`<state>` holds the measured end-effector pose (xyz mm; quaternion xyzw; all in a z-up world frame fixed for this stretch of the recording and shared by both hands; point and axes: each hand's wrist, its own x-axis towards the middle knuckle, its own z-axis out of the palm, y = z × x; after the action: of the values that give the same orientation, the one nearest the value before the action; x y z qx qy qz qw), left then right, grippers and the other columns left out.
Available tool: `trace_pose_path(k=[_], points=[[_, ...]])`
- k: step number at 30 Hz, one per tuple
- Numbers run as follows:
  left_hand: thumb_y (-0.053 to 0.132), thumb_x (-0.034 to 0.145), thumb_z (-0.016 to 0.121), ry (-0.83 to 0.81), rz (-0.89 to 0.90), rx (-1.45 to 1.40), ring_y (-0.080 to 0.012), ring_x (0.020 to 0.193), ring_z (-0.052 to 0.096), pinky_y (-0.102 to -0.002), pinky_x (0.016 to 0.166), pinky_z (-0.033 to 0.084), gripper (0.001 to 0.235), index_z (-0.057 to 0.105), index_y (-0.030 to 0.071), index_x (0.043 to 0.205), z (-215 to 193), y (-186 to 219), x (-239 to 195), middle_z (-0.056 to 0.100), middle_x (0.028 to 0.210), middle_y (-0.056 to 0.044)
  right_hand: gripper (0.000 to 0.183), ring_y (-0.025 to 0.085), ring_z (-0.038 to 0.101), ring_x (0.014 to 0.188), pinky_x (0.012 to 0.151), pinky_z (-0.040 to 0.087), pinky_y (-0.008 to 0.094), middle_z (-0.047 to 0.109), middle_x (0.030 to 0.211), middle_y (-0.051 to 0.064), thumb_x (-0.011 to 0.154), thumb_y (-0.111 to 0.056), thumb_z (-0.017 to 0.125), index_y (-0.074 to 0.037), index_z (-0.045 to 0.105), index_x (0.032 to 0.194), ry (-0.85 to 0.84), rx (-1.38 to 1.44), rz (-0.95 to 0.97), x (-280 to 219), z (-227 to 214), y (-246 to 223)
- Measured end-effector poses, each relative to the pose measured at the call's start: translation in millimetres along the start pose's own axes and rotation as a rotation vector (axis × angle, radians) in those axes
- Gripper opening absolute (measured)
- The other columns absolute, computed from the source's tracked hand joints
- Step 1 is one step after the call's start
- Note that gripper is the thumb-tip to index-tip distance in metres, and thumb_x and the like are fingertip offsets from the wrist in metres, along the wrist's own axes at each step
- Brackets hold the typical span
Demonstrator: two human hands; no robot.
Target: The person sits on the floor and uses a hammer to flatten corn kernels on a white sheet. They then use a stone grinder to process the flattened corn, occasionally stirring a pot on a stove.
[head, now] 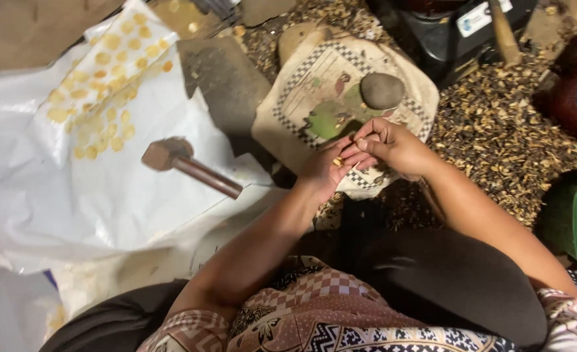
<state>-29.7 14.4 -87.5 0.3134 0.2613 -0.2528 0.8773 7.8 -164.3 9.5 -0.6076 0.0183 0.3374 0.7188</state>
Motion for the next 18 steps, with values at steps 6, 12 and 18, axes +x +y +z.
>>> trace_pose_path(k=[6, 12, 18], points=[[0.015, 0.104, 0.06, 0.005, 0.11, -0.007, -0.034, 0.124, 0.063, -0.05, 0.113, 0.046, 0.038, 0.062, -0.002, 0.138, 2, 14, -39, 0.065, 0.133, -0.022, 0.007, 0.016, 0.073, 0.06, 0.054, 0.062, 0.025, 0.073, 0.073, 0.016, 0.092, 0.002, 0.07, -0.001, 0.064, 0.093, 0.005, 0.071, -0.147, 19, 2, 28], [0.012, 0.103, 0.062, -0.072, 0.136, -0.089, -0.0344, 0.111, 0.07, -0.052, 0.104, 0.055, 0.033, 0.066, -0.004, 0.132, 4, 14, -53, 0.069, 0.122, -0.026, 0.002, 0.016, 0.059, 0.041, 0.041, 0.045, 0.024, 0.068, 0.062, 0.021, 0.092, 0.003, 0.067, 0.002, 0.065, 0.092, -0.01, -0.084, -0.184, 4, 31, 4], [0.008, 0.101, 0.064, -0.139, 0.121, -0.199, -0.025, 0.09, 0.076, -0.037, 0.087, 0.065, 0.011, 0.067, 0.002, 0.111, -7, -3, -35, 0.072, 0.101, -0.017, 0.023, 0.024, 0.064, 0.059, 0.06, 0.051, 0.036, 0.074, 0.083, 0.024, 0.092, -0.016, 0.076, -0.004, 0.078, 0.112, 0.155, -0.631, 0.038, -18, 47, -24]])
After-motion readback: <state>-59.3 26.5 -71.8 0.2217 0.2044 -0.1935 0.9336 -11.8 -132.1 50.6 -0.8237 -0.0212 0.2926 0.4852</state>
